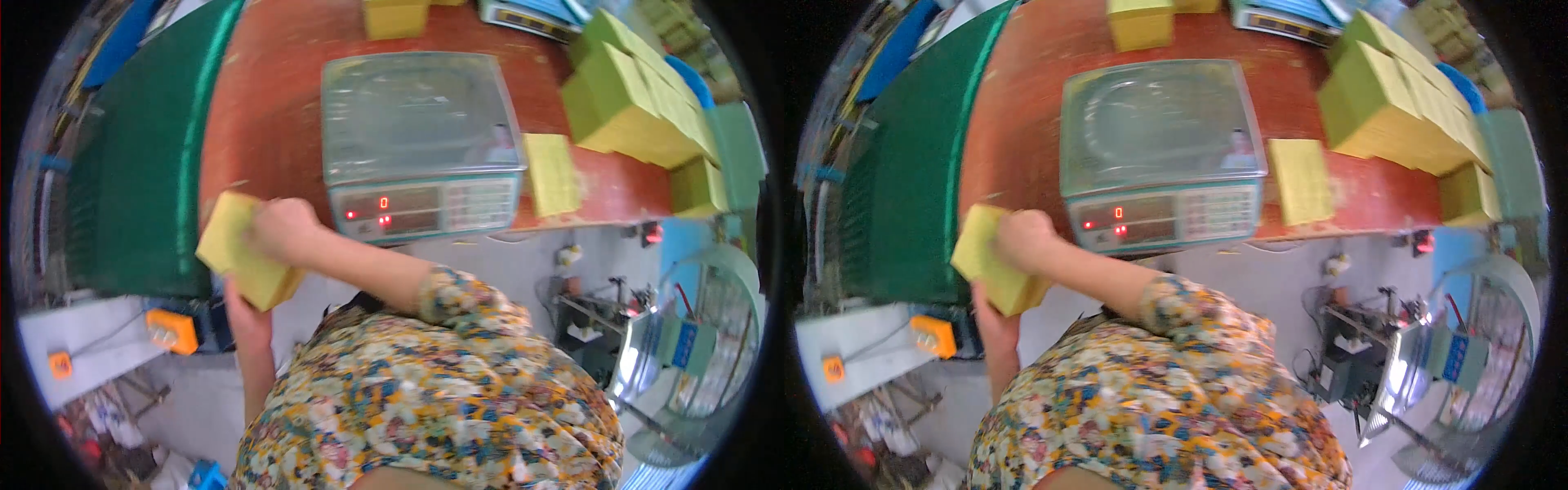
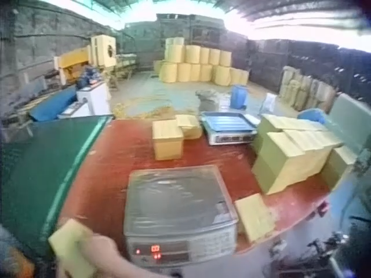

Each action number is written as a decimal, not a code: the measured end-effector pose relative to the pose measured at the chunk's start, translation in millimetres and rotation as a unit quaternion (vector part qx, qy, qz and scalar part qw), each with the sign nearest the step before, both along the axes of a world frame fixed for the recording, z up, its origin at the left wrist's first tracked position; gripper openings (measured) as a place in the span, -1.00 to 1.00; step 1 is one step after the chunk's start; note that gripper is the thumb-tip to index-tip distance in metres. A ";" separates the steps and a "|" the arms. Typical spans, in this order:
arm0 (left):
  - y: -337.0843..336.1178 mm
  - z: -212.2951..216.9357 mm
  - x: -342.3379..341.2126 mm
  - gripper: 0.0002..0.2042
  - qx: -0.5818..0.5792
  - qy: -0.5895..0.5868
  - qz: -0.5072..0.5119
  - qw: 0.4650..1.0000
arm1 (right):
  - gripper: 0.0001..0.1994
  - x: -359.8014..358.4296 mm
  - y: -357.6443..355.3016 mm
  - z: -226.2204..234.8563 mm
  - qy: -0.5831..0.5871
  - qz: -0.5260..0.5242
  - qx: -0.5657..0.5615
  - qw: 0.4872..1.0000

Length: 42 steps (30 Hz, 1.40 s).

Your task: The recorder is weighing stacks of yellow paper on a digital scale in a paper mill environment, adjusting the count of sheets to reach a target weight.

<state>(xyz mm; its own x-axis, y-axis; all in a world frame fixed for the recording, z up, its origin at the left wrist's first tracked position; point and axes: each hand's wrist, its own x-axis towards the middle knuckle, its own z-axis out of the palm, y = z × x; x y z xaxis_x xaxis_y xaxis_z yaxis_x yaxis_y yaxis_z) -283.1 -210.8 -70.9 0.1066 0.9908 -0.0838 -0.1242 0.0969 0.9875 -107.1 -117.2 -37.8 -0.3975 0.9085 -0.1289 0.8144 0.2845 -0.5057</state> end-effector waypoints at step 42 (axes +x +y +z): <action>98.2 62.2 324.7 -0.67 -0.249 -0.327 -0.100 0.906 | -0.63 334.5 -53.3 120.7 0.129 -0.285 0.286 0.906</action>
<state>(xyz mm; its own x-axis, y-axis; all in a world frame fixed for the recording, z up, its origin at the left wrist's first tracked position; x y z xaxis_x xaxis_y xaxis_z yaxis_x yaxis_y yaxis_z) 41.6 -112.6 -8.7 0.4688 0.8028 -0.3684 -0.5981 0.5954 0.5364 227.5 -170.5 82.9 0.2069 0.8645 0.4580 0.7872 0.1309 -0.6027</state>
